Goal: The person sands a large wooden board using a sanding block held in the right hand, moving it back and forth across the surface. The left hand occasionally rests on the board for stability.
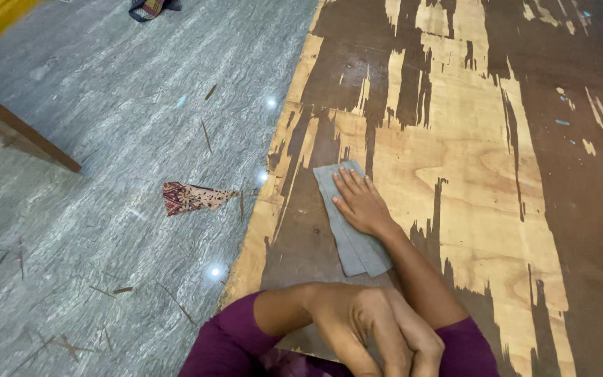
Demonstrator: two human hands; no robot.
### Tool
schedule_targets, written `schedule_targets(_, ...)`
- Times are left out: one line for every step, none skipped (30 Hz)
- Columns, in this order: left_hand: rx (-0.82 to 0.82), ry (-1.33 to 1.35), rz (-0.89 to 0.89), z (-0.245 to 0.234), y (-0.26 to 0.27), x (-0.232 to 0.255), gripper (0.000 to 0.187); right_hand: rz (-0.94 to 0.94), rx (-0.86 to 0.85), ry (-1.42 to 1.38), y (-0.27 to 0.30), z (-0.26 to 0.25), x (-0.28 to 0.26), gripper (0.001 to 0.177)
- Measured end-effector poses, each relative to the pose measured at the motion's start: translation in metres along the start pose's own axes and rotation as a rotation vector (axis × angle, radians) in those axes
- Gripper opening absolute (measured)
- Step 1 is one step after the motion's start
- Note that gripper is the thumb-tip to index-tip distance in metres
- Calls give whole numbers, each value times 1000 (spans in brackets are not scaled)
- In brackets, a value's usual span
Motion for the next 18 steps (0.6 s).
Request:
schedule_targets(3, -1, 5, 1, 0, 2, 18, -4, 8, 16, 0, 3, 0, 68)
schedule_targets(6, 5, 12, 1, -2, 2, 18, -7, 16, 32, 1, 5, -2, 68)
schedule_targets(5, -1, 16, 1, -2, 3, 17, -10, 24, 48, 2, 5, -4, 68)
schedule_targets(5, -7, 19, 2, -3, 4, 17, -27, 8, 56, 3, 6, -8, 68)
schedule_targets(1, -25, 19, 2, -1, 6, 16, -43, -7, 63, 4, 7, -13, 69)
schedule_targets(2, -37, 20, 2, -1, 8, 15, -60, -22, 71, 4, 7, -19, 69)
schedule_targets(3, -49, 21, 2, 0, 11, 15, -136, -9, 73, 5, 6, -31, 69)
schedule_targets(8, -53, 23, 2, 1, 13, 14, -213, 3, 75, 6, 5, -44, 69)
schedule_targets(10, -76, 21, 2, 2, 15, 13, -289, 15, 77, 6, 5, -59, 69)
schedule_targets(11, -99, 20, 2, 3, 18, 13, -360, -8, 65, 8, 7, -74, 68)
schedule_targets(8, -140, 16, 1, 5, 22, 14, -431, -30, 54, 9, 9, -91, 67)
schedule_targets(10, -168, 20, 1, 5, 25, 14, -504, -53, 42, 9, 12, -108, 66)
schedule_targets(11, -196, 25, 1, 6, 28, 14, -545, -57, 22, 10, 14, -125, 65)
schedule_targets(15, -208, 37, 1, 6, 30, 14, -587, -60, 1, 11, 18, -141, 64)
schedule_targets(19, -218, 54, 2, 7, 32, 15, -628, -63, -20, 9, 19, -152, 63)
schedule_targets(20, -227, 70, 1, 8, 34, 15, -638, -67, -17, 5, 20, -155, 64)
schedule_targets(21, -234, 90, 1, 9, 37, 16, -648, -70, -15, -1, 20, -155, 65)
schedule_targets(22, -245, 106, 0, 11, 39, 16, -658, -73, -9, -8, 19, -153, 66)
Point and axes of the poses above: each hand's wrist, its own y-axis away from the middle knuckle, its own z-axis out of the palm, x = y × z, the point moved 5 cm from there along -y, towards the middle knuckle, and after that the axes turned 14 degrees about -z, right-handed, at the moved point
